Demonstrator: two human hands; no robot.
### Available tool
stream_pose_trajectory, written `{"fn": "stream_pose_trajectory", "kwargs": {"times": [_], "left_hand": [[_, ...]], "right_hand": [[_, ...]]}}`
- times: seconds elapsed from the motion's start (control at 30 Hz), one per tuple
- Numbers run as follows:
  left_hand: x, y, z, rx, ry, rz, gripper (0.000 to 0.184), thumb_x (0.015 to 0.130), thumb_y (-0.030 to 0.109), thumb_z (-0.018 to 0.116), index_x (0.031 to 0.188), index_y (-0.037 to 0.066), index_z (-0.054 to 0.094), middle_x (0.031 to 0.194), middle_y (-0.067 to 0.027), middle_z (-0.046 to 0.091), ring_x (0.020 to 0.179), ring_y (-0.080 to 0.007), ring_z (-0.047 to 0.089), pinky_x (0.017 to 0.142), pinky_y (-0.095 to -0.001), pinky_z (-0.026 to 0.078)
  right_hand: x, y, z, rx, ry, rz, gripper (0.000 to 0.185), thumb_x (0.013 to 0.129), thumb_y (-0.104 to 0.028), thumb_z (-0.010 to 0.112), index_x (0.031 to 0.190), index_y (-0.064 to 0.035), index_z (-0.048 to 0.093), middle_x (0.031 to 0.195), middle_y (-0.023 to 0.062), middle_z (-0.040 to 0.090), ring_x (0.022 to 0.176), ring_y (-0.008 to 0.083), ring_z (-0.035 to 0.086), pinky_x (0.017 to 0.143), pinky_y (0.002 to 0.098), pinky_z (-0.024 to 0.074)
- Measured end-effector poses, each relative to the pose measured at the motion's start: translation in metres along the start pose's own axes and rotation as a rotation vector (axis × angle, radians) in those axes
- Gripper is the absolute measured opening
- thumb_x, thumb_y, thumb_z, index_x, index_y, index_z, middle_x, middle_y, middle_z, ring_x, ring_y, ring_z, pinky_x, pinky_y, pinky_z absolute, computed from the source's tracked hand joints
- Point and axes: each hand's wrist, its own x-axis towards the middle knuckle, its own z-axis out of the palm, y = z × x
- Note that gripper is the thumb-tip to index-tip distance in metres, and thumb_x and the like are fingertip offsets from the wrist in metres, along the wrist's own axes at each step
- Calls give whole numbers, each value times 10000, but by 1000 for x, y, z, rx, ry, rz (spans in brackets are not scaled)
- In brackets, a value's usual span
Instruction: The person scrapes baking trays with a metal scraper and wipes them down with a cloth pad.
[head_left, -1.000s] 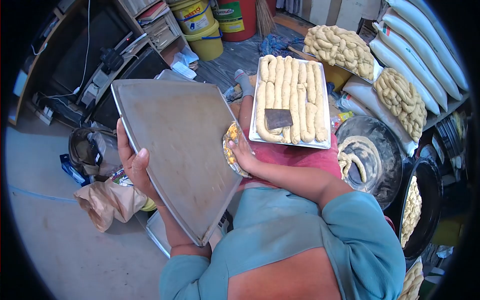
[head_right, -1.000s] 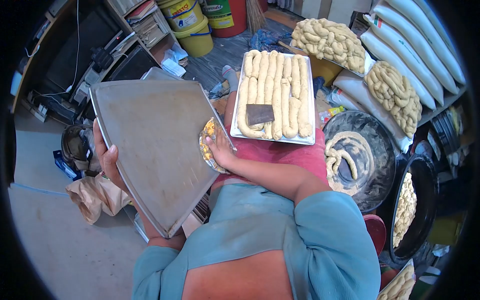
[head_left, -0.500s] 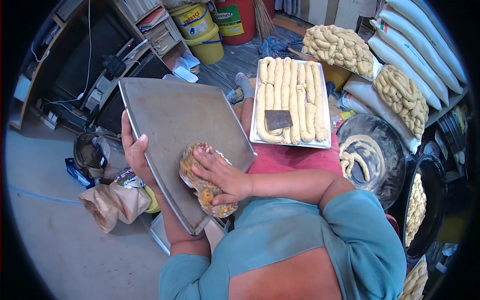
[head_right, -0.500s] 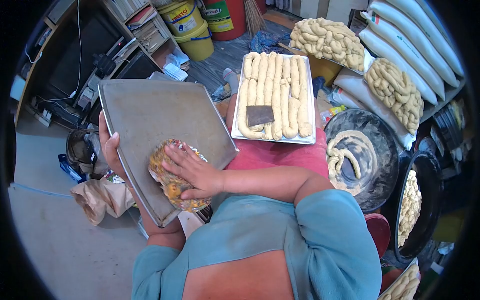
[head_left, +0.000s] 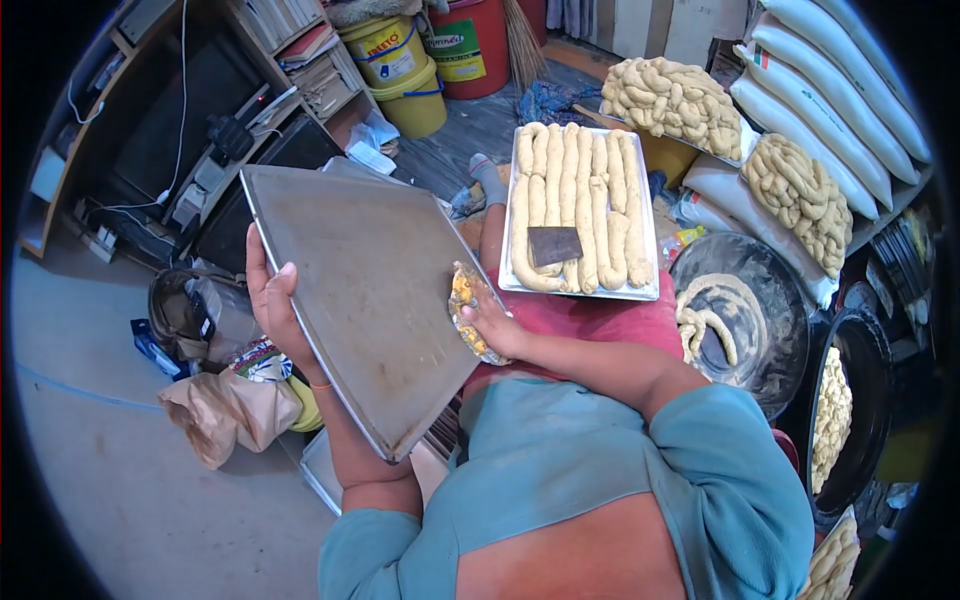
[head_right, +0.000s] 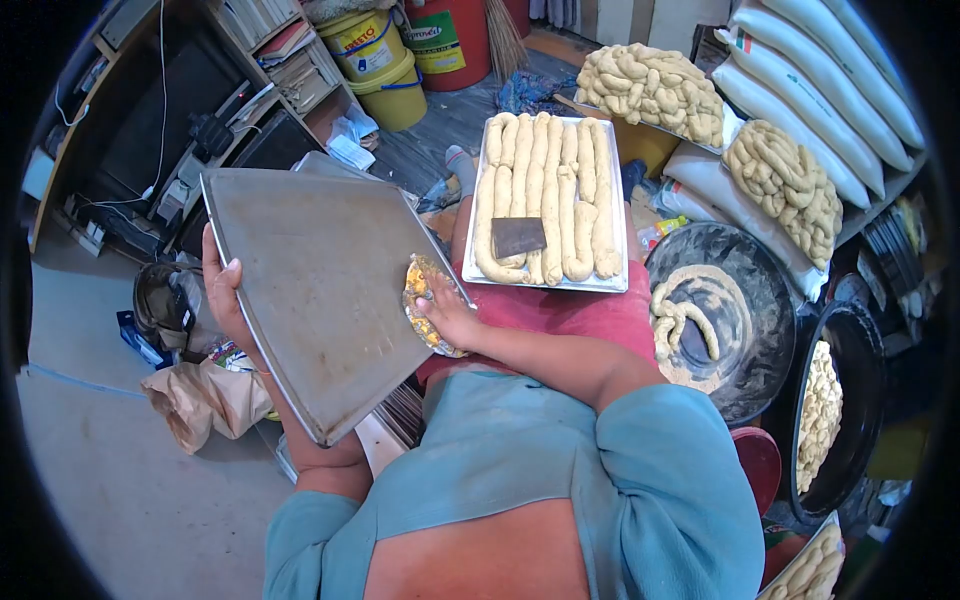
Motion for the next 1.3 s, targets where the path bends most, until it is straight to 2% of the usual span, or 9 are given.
{"fn": "stream_pose_trajectory", "kwargs": {"times": [0.07,0.33,0.43,0.67,0.7,0.8,1.0,1.2,1.3], "left_hand": [[-1,1,2,-15,-13,-3,652,785,102,480,1399,-50,321,1247,-236,538,1042,-295,624,902,-397,529],[-9,1,27,62,6,-35,687,790,221,468,1420,-3,310,1269,-234,518,1065,-317,613,905,-419,520],[-14,7,33,68,-9,-86,706,793,218,470,1436,2,274,1303,-248,495,1119,-358,585,959,-454,491],[-24,1,38,-59,-89,-1,784,750,234,531,1439,-17,254,1336,-298,436,1179,-380,531,1015,-474,441],[-26,2,37,-187,-84,-24,763,699,134,574,1404,-46,344,1379,-197,446,1248,-313,488,1070,-432,388],[-26,-2,30,-157,-64,7,764,698,140,585,1401,-46,351,1369,-192,456,1241,-305,493,1069,-423,389],[-16,-4,26,-74,15,16,723,735,179,566,1388,-49,357,1328,-206,483,1151,-295,563,980,-403,475],[1,-8,25,-50,-45,-14,691,757,168,541,1385,-52,355,1289,-211,515,1082,-281,604,932,-391,505],[11,-10,33,-69,-62,-2,647,781,116,512,1383,-60,354,1303,-212,511,1094,-275,596,945,-385,497]], "right_hand": [[-9,-23,2,-37,-4,-31,835,953,-627,262,1512,-40,60,1543,287,47,1448,403,25,1169,443,70],[-33,-181,-21,-97,-78,-1005,832,912,-664,330,1518,-116,174,1557,255,40,1446,419,30,1145,541,1],[-8,-198,-23,-90,67,-1038,828,905,-684,307,1511,-129,214,1565,224,71,1454,390,49,1147,532,-10],[80,-187,-49,29,311,-637,814,923,-645,337,1519,-118,165,1565,207,106,1455,367,68,1152,519,30],[95,-174,-51,55,345,-588,775,942,-608,339,1519,-124,158,1563,210,111,1453,372,75,1155,512,39],[115,-134,-54,133,404,-368,701,979,-529,325,1519,-121,143,1557,211,134,1449,375,89,1161,485,74],[74,10,-15,139,184,206,878,929,-668,253,1517,-58,23,1564,218,60,1456,351,25,1165,456,65],[-4,-4,-3,65,-67,154,983,892,-724,289,1506,-43,-66,1550,269,-49,1444,389,-97,1161,483,16],[-50,-55,-14,0,-175,-217,1033,878,-701,397,1499,-39,-94,1527,315,-92,1424,430,-139,1153,510,-2]]}}
